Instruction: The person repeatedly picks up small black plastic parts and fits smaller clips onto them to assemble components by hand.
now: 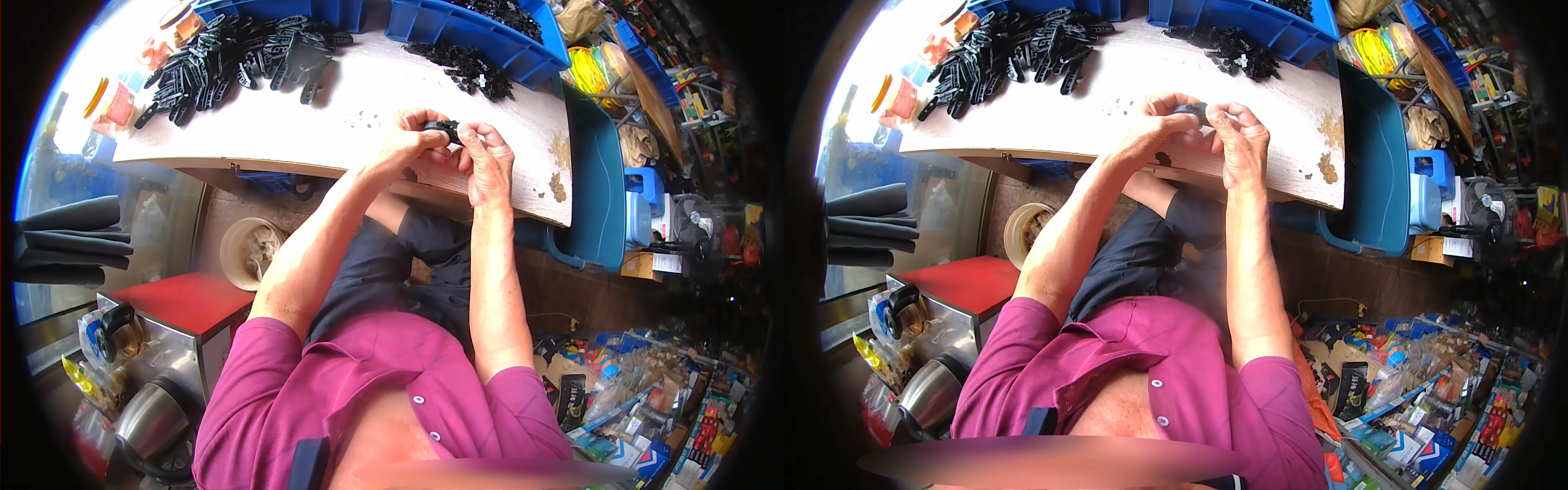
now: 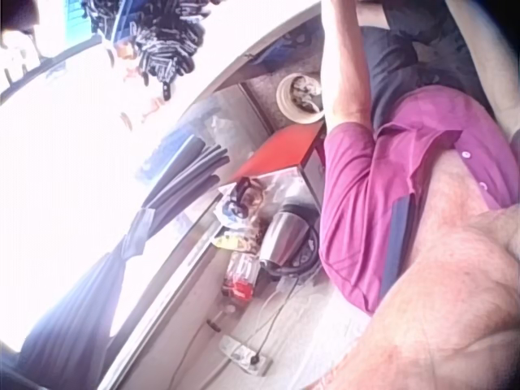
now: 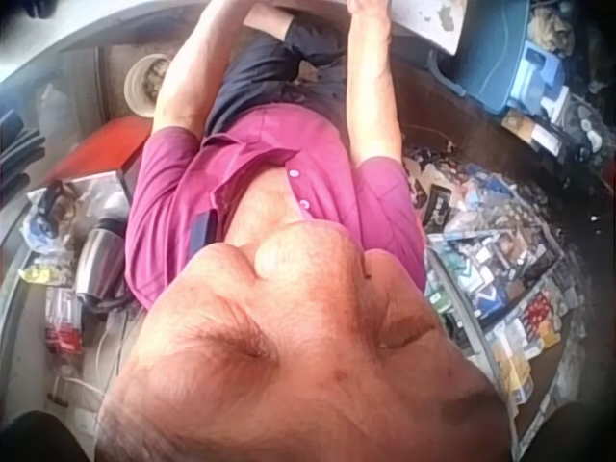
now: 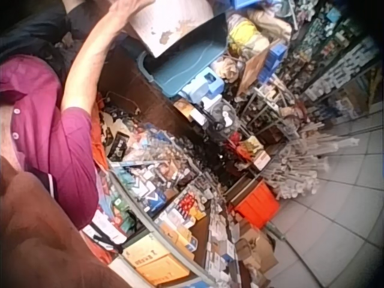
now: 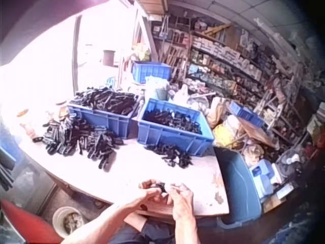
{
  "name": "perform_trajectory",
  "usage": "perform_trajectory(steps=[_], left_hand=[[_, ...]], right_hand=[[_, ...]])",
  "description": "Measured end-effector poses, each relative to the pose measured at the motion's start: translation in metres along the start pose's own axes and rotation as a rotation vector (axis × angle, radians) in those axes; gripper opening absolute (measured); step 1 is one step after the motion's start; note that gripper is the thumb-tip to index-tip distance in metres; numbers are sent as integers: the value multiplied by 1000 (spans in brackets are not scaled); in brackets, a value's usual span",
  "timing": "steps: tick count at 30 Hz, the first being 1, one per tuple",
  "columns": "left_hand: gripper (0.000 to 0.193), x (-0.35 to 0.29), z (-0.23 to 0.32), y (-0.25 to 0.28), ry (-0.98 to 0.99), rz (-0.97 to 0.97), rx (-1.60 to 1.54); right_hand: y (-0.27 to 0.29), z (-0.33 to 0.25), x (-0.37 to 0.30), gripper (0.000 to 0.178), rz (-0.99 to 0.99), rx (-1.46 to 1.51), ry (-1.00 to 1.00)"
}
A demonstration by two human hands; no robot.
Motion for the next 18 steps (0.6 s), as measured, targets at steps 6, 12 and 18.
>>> perform_trajectory(steps=[6,12,18], left_hand=[[19,2,5,-6,83,141,-34],[15,4,0,-5,25,222,-60],[14,-2,-1,-4,-11,184,-78]], right_hand=[[-6,-4,-1,16,-4,-3,-5],[-11,-11,-2,22,41,-69,-56],[-12,-12,0,25,-6,-191,-192]])
Point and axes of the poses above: each hand's wrist, its own x-axis towards the middle knuckle, its own y-axis out of the back of the hand, z = x × y, the point moved 2 cm from there along x, towards the middle knuckle, and after that the axes turned 8 degrees about -z, right-handed, at the moved point
